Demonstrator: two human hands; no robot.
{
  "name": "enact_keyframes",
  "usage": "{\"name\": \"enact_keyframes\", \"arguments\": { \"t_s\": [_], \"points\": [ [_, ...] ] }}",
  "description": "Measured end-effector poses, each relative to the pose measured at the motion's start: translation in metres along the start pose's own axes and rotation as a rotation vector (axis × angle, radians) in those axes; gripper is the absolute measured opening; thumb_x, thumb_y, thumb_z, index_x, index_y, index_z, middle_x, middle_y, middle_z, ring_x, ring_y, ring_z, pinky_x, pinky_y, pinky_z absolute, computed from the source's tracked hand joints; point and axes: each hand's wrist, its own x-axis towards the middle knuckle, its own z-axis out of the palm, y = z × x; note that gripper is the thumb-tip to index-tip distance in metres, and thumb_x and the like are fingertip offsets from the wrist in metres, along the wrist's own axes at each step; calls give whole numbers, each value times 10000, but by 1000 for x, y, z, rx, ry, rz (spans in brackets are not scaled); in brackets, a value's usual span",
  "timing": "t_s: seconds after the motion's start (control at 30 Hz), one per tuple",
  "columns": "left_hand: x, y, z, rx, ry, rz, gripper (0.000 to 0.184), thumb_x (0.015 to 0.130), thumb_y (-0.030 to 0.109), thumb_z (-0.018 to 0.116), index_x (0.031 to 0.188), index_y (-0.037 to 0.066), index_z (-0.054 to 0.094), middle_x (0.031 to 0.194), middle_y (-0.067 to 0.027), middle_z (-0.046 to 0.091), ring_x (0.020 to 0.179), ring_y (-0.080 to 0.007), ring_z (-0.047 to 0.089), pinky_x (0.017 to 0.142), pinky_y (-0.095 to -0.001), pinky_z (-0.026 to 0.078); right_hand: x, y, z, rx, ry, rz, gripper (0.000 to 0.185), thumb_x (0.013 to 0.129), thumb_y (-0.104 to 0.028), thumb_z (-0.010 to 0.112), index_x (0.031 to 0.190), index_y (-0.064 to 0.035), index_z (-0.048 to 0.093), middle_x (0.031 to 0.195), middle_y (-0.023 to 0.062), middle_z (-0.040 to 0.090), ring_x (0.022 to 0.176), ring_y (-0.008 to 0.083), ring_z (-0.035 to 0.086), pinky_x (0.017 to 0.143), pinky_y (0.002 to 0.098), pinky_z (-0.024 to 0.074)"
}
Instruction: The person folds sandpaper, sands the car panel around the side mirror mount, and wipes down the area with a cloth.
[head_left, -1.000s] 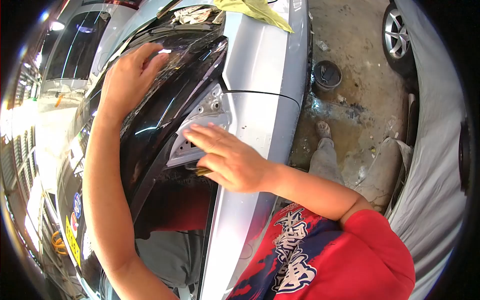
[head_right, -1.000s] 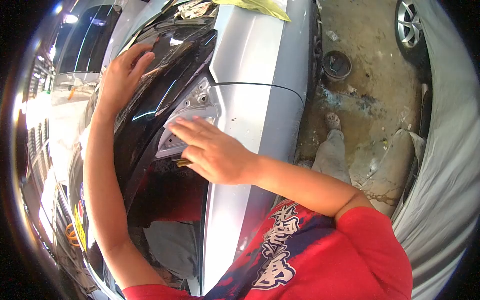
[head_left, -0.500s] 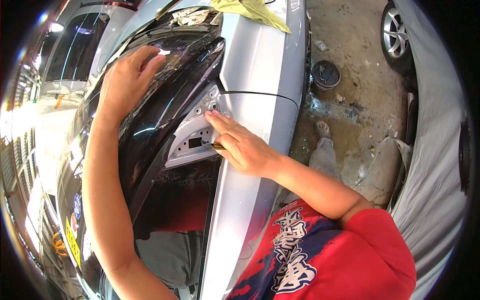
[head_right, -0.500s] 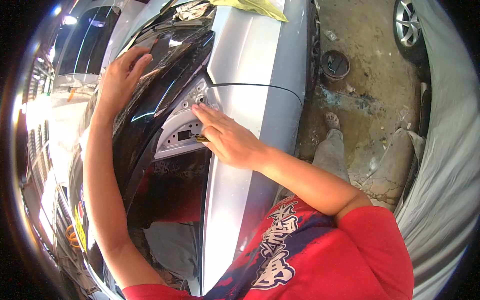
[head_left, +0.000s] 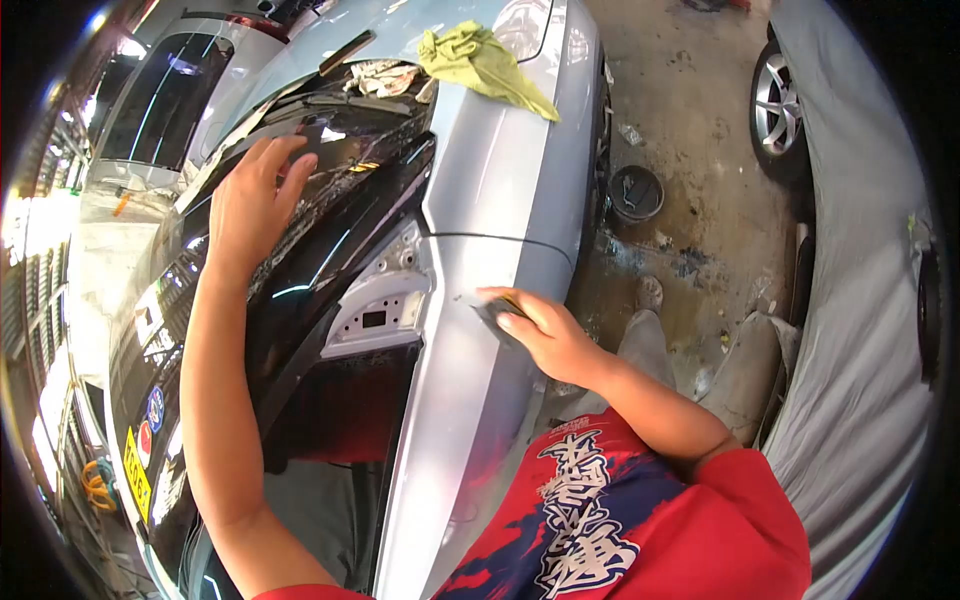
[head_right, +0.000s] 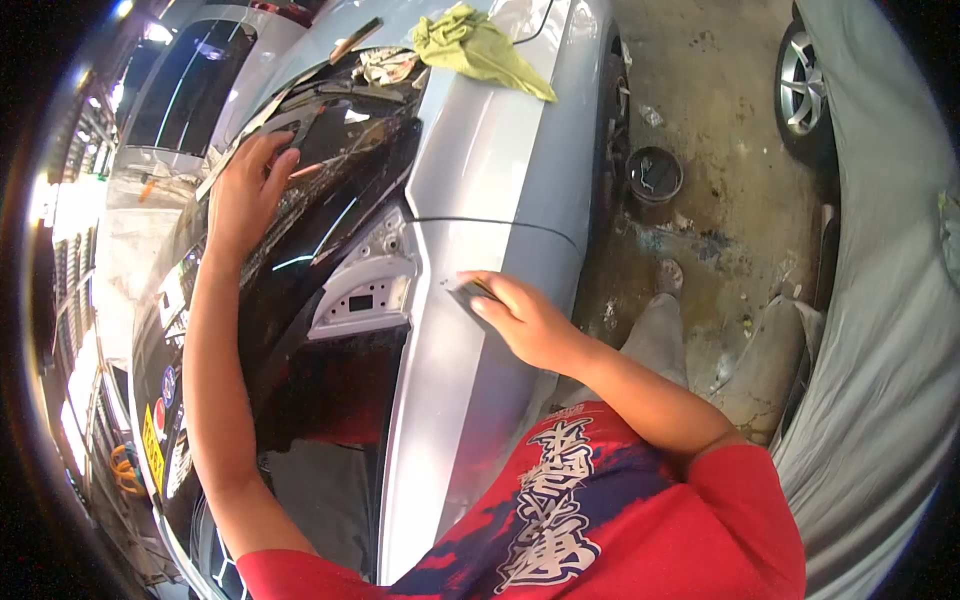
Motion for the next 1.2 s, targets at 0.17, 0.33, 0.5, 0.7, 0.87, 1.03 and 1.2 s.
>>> {"name": "enact_keyframes", "arguments": {
  "t_s": [0.17, 0.33, 0.5, 0.7, 0.87, 1.03, 1.2],
  "points": [
    [10, 16, -1, 56, 18, 118, 410, 953, 259, 732, 1302, 59, 652, 1324, -159, 613, 1224, -385, 598, 1010, -468, 502, -43, 18, -99, -3, 93, 95, 319, 1094, -95, 485, 1364, 34, 596, 1338, 110, 665, 1217, 180, 636, 1059, 319, 471],
    [92, 81, 47, -87, -142, 86, 705, 878, 345, 815, 1480, 90, 552, 1577, -273, 437, 1458, -460, 426, 1210, -490, 374, -61, 25, -206, 49, 244, 280, 304, 1084, -82, 497, 1338, 39, 613, 1243, 88, 678, 1092, 172, 687, 999, 313, 499],
    [208, 113, 171, 99, -142, -59, 1059, 750, 632, 843, 1621, 256, 371, 1686, -244, 258, 1501, -600, 256, 1153, -684, 357, -33, 2, -308, -184, 225, 241, 279, 1080, -102, 509, 1285, 36, 638, 1114, 84, 709, 1030, 169, 700, 948, 317, 513],
    [245, 124, 236, -112, 183, -263, 650, 677, 434, 928, 1200, 160, 656, 1311, -165, 585, 1293, -413, 529, 964, -581, 517, 11, -11, -422, -365, 156, 280, 228, 1079, -136, 536, 1181, 39, 642, 1046, 92, 715, 973, 168, 703, 893, 326, 530],
    [203, 184, 211, -423, 514, -601, 380, 795, 131, 786, 1128, 83, 608, 1108, -159, 655, 1061, -373, 657, 910, -475, 544, 47, 4, -466, -280, 107, 242, 241, 1099, -190, 539, 1141, 23, 643, 1049, 90, 691, 938, 181, 714, 867, 328, 536],
    [95, 250, 200, -1068, 939, -1018, 580, 938, 55, 620, 1500, 19, 482, 1365, -163, 629, 1229, -243, 641, 1057, -377, 515, 68, 12, -459, -365, -15, 287, 222, 1087, -168, 539, 1121, 29, 636, 1013, 126, 717, 916, 207, 722, 855, 349, 526],
    [-1, 273, 180, -1106, 1451, -1261, 554, 954, -66, 495, 1501, 20, 506, 1402, -151, 589, 1244, -251, 617, 1106, -372, 485, 82, 21, -451, -486, -226, 284, 203, 1075, -158, 549, 1095, 18, 648, 962, 111, 728, 885, 185, 710, 827, 344, 531]
  ]
}}
